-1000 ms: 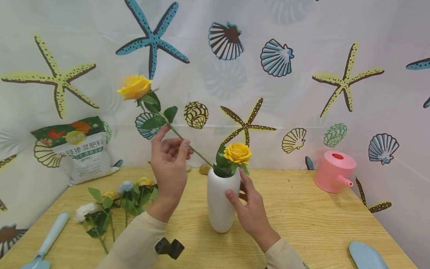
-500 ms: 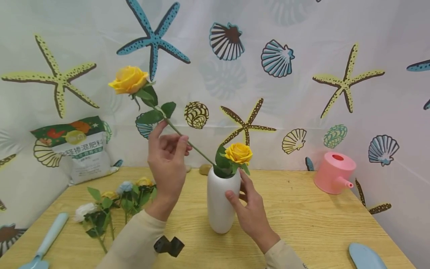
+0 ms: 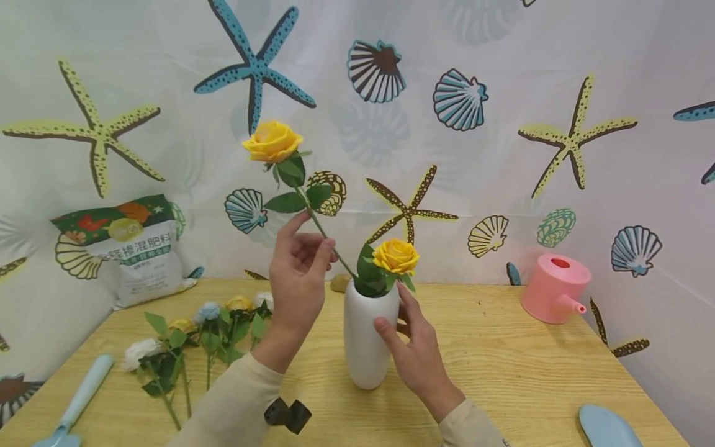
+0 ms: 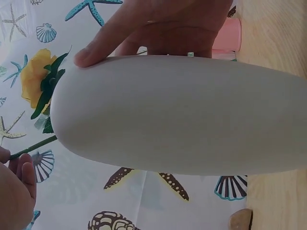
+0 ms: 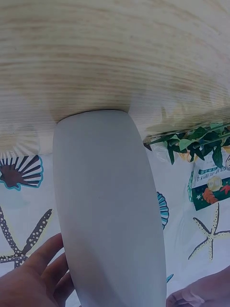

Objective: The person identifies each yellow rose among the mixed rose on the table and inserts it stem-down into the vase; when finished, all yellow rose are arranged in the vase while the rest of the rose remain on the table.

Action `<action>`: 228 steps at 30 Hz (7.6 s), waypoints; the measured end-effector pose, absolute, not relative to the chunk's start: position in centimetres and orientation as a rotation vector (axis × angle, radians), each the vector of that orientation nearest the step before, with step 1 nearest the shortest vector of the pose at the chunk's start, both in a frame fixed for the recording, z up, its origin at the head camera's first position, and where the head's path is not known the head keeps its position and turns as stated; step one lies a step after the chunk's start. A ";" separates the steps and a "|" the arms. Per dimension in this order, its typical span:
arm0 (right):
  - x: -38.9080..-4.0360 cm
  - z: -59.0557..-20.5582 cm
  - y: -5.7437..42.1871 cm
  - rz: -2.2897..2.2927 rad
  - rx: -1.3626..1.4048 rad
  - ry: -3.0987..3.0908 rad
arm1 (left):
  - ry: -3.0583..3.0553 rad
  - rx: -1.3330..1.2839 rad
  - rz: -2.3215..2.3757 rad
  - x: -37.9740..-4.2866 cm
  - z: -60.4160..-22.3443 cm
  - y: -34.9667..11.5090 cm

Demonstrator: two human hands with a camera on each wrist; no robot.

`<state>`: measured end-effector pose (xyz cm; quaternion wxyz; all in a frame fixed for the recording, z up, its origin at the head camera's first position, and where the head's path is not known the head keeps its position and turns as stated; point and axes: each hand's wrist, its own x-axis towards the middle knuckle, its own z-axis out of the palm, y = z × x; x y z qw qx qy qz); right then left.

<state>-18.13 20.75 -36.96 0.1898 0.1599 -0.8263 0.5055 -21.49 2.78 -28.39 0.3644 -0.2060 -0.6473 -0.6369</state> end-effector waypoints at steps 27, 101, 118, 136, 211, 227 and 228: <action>-18.5 -37.3 20.9 1.389 0.458 -2.314 | -2.180 -0.378 -1.820 -21.9 -29.6 3.4; -18.4 -37.3 20.8 1.429 0.434 -2.336 | -2.972 0.072 -1.376 -18.6 -38.3 -14.3; -18.3 -37.1 20.8 1.421 0.421 -2.351 | -2.133 0.018 -2.094 -17.3 -32.1 -8.4; -18.5 -37.3 20.8 1.443 0.447 -2.327 | -1.247 -0.118 -1.986 -20.4 -27.8 -1.5; -18.5 -37.4 21.0 1.426 0.466 -2.281 | -1.477 -0.642 -1.440 -21.4 -26.4 1.0; -18.5 -37.3 21.1 1.418 0.496 -2.271 | -1.716 -0.688 -1.390 -21.8 -29.1 2.3; -18.5 -37.3 21.1 1.413 0.499 -2.269 | -1.717 -0.683 -1.388 -21.8 -29.3 2.4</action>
